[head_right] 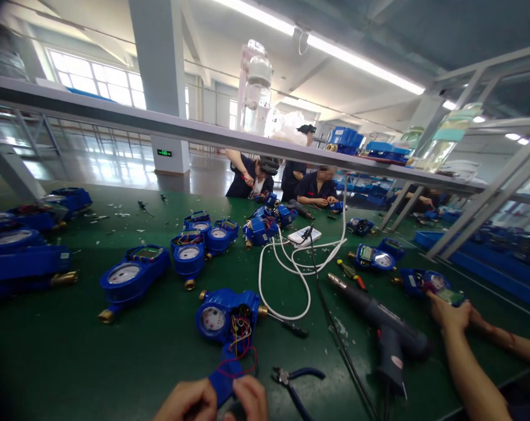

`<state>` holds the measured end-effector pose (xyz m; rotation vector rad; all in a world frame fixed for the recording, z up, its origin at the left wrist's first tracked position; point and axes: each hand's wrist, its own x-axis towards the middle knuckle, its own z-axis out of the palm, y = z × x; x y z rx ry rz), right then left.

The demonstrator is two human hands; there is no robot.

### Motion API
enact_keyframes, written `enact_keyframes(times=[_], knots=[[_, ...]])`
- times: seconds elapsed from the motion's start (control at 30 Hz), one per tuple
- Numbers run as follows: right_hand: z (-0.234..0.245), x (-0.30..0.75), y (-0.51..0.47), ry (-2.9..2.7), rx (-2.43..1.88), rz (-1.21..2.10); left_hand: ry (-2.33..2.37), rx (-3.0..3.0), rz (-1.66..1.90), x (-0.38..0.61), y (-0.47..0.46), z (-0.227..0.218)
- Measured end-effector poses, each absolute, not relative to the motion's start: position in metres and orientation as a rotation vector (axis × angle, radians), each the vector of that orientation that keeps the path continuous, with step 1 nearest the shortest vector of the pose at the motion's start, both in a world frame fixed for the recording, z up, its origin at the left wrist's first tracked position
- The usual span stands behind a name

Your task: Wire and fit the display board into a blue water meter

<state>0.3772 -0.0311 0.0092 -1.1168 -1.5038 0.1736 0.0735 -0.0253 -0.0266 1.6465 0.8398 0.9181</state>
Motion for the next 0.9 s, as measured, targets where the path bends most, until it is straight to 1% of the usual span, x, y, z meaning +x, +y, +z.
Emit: enact_keyframes(times=[0.07, 0.1, 0.2, 0.33, 0.43, 0.63, 0.9], knots=[[-0.029, 0.313, -0.054, -1.499, -1.187, 0.305, 0.957, 1.725, 0.903, 0.070, -0.025, -0.020], [-0.043, 0.288, -0.064, -1.410, -1.267, 0.364, 1.056, 1.765, 0.917, 0.069, -0.024, -0.016], [-0.060, 0.250, -0.079, -1.230, -1.390, 0.541, 1.157, 1.834, 0.937, 0.070, -0.020, -0.008], [-0.057, 0.254, -0.073, -1.093, -1.407, 0.757, 1.180, 1.876, 0.831, 0.074, -0.015, -0.013], [-0.051, 0.255, -0.069, -1.129, -1.406, 0.857, 1.200, 1.951, 0.771, 0.074, -0.015, -0.018], [-0.042, 0.248, -0.074, -1.312, -1.366, 0.863, 1.234, 1.956, 0.761, 0.074, -0.017, -0.016], [-0.039, 0.249, -0.078, -1.550, -1.170, 0.871, 1.196, 1.852, 0.844, 0.074, -0.018, -0.011]])
